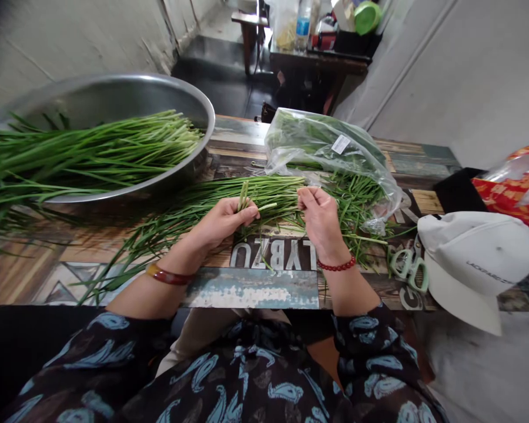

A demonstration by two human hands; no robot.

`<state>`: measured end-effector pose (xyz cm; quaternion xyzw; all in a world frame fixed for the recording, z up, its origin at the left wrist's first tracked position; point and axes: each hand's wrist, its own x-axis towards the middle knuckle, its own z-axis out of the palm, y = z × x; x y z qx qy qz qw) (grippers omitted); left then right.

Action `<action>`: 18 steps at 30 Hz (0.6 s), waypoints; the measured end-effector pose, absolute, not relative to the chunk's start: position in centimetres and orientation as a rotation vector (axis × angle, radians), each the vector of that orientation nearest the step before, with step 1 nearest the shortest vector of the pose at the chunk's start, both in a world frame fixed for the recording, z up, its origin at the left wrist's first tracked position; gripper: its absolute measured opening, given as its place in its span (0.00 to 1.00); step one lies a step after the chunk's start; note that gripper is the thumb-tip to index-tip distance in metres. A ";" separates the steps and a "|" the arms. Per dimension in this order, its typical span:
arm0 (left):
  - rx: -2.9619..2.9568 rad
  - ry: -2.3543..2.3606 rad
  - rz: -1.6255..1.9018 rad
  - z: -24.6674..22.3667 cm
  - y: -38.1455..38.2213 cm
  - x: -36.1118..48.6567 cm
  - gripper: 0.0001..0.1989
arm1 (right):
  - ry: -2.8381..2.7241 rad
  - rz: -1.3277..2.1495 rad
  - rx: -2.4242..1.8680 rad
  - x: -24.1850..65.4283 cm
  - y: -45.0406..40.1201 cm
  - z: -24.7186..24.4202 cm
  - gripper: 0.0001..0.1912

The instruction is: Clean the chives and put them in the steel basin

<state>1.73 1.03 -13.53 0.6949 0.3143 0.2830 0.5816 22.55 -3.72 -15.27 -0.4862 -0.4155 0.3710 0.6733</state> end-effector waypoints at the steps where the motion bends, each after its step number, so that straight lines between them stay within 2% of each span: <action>1: 1.621 0.738 0.668 -13.5 1.1 1.7 0.18 | -0.970 0.826 -1.101 22.9 -3.9 -15.0 0.18; 5: 1.629 0.736 0.653 -13.4 1.1 1.7 0.18 | -1.260 0.716 -1.197 23.0 -4.7 -14.1 0.18; 8: 1.636 0.714 0.646 -13.3 0.9 1.7 0.19 | -1.496 0.550 -1.248 22.0 -5.0 -13.9 0.08; 12: 1.664 0.699 0.644 -13.2 0.7 1.9 0.20 | -1.674 0.425 -1.242 20.6 -4.8 -14.1 0.03; 18: 1.687 0.711 0.631 -13.5 0.8 2.0 0.20 | -1.404 0.618 -1.281 20.2 -4.4 -15.0 0.12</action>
